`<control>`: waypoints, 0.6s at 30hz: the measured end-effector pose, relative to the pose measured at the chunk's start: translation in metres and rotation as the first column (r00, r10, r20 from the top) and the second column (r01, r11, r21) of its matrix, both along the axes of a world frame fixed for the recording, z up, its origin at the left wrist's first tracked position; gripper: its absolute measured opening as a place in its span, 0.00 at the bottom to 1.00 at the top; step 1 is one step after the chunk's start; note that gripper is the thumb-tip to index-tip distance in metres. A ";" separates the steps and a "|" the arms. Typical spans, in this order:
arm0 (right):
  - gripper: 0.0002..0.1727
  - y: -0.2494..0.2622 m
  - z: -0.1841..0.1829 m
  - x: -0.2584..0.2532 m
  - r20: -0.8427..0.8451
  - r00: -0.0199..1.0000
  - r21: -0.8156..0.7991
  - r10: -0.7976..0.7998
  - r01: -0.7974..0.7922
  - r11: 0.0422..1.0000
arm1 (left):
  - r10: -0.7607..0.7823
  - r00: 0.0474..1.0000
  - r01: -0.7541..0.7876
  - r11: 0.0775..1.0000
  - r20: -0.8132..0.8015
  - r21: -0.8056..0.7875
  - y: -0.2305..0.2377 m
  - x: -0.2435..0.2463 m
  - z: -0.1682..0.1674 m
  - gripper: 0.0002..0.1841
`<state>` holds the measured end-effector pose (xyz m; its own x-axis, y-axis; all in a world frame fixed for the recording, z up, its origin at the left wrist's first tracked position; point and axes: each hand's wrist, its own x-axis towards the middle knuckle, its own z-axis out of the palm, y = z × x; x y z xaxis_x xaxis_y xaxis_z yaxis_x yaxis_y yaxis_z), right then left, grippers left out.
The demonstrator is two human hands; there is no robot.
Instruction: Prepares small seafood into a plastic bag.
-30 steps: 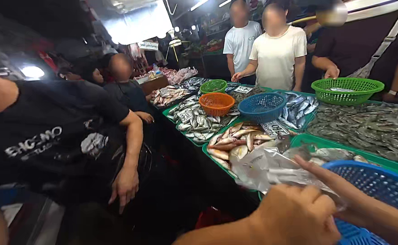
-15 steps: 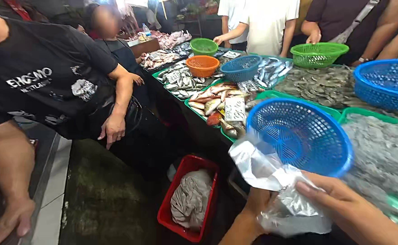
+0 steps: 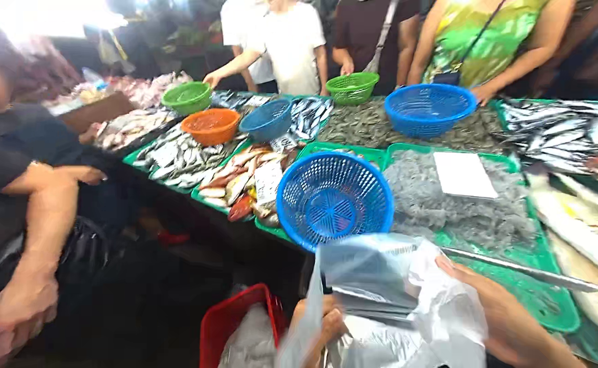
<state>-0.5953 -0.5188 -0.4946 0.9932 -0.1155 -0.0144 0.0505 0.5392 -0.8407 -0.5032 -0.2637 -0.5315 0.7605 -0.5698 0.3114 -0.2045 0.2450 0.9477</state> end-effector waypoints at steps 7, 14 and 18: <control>0.11 -0.034 -0.030 -0.051 0.457 0.715 -0.520 -0.529 0.697 0.494 | 0.003 0.951 0.001 1.000 -0.308 0.014 -0.028 -0.007 0.007 0.07; 0.20 0.014 -0.042 -0.040 0.119 0.963 -0.719 -0.240 0.251 0.648 | -0.283 0.957 0.285 0.958 -0.063 0.033 -0.094 -0.024 -0.005 0.13; 0.08 0.021 -0.053 -0.039 0.146 0.923 -0.538 -0.355 0.375 0.755 | -0.395 0.919 0.394 0.918 0.007 0.033 -0.111 -0.023 -0.017 0.23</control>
